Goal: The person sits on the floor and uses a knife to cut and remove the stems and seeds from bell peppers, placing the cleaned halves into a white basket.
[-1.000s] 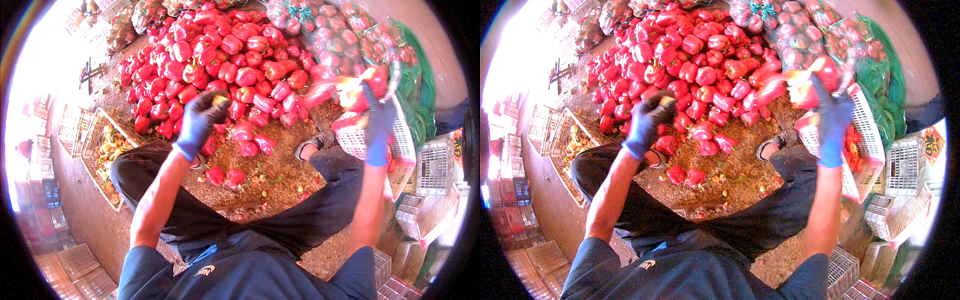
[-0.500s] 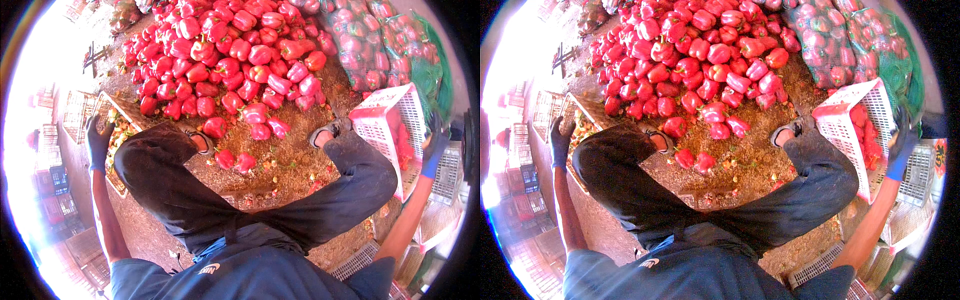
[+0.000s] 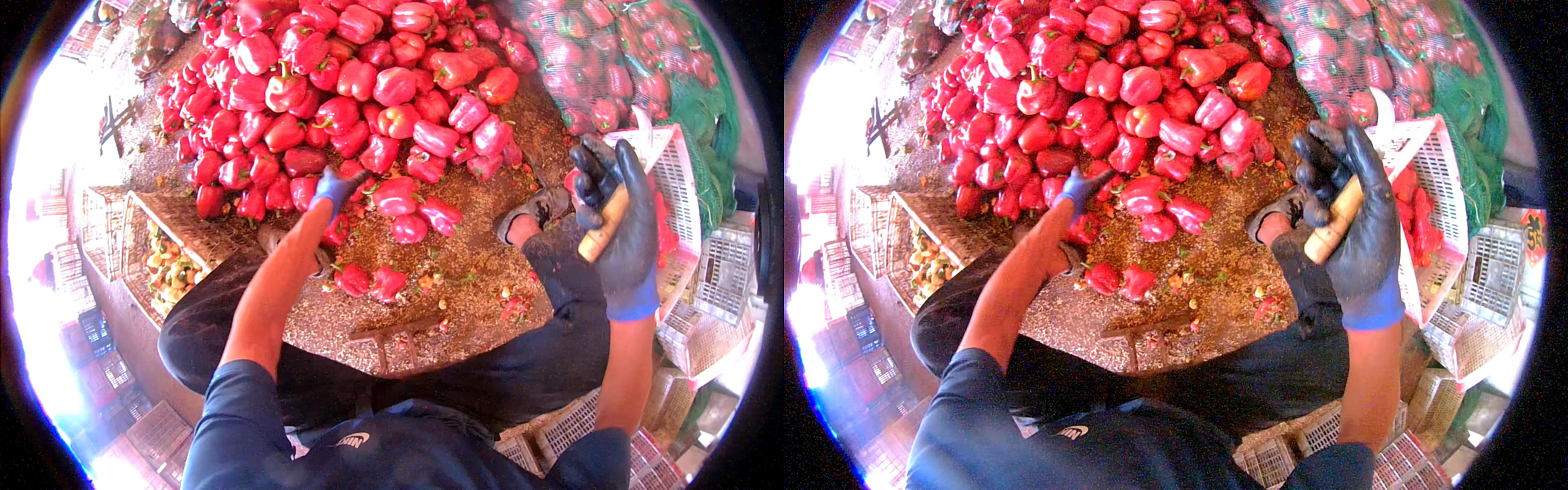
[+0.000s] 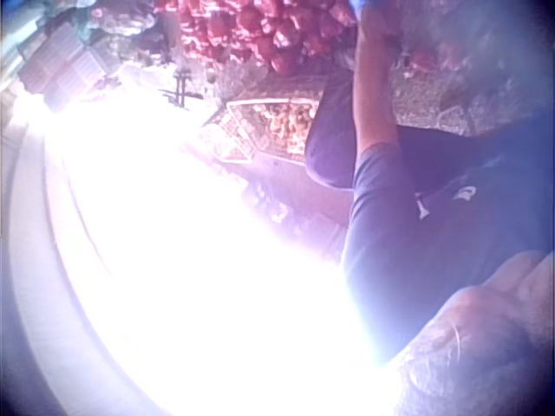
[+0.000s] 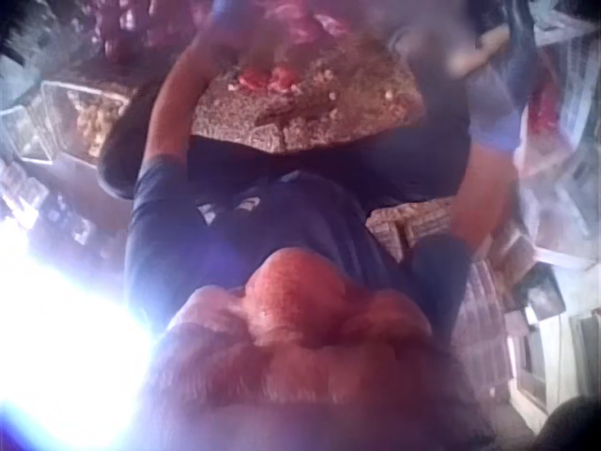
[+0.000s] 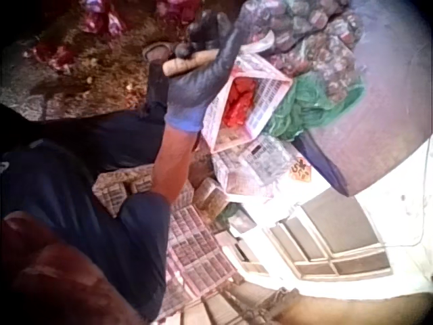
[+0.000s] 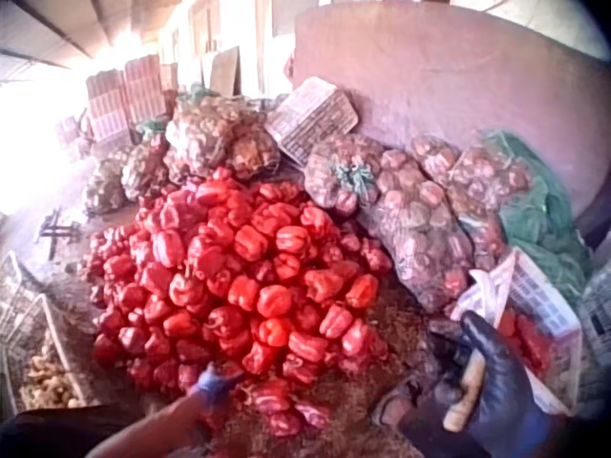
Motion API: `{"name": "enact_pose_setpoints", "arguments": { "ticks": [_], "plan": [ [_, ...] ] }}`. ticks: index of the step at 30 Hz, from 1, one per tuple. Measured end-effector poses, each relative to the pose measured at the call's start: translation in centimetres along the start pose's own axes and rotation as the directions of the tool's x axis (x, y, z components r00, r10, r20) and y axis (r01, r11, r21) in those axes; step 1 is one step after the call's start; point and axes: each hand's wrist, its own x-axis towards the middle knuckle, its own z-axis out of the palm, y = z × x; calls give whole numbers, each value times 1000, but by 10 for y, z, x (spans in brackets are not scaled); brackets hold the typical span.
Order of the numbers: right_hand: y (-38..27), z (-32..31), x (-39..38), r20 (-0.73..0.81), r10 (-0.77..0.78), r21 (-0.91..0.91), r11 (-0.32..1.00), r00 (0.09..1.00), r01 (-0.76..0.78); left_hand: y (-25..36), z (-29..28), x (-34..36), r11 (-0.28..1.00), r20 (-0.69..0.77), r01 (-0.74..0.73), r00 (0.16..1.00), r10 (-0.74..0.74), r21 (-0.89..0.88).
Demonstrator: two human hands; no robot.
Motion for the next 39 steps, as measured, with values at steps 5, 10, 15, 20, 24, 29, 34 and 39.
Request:
{"name": "enact_pose_setpoints", "arguments": {
  "ticks": [5, 10, 15, 20, 24, 29, 34, 39],
  "plan": [
    [0, -3, 0, -107, 71, -93, 992, 992, -81, -69, -2, 37, 169, 165, -348, 748, 643, 922],
    [4, 30, -6, -53, 118, -205, 971, 992, -126, -53, -18, -2, -13, 450, -548, 673, 588, 836],
    [18, 44, -21, 11, 113, -498, 862, 994, -93, -99, 11, -87, -71, 762, -795, 546, 349, 603],
    [73, 29, -2, 353, -270, -693, 567, 896, 444, -172, 61, -177, -88, 951, -953, 276, 138, 290],
    [70, 48, -18, 462, -310, -704, 441, 831, 557, -213, 76, -247, -406, 999, -913, -26, -32, -37],
    [61, 62, -37, 541, -280, -620, 505, 793, 601, -253, 69, -304, -587, 974, -777, -200, -109, -225],
    [80, 67, -45, 584, -276, -576, 522, 763, 629, -264, 56, -329, -474, 962, -843, -270, -37, -255],
    [80, 51, -50, 641, -232, -618, 408, 731, 672, -242, 54, -378, 86, 988, -993, 92, 121, 82]
  ]
}}
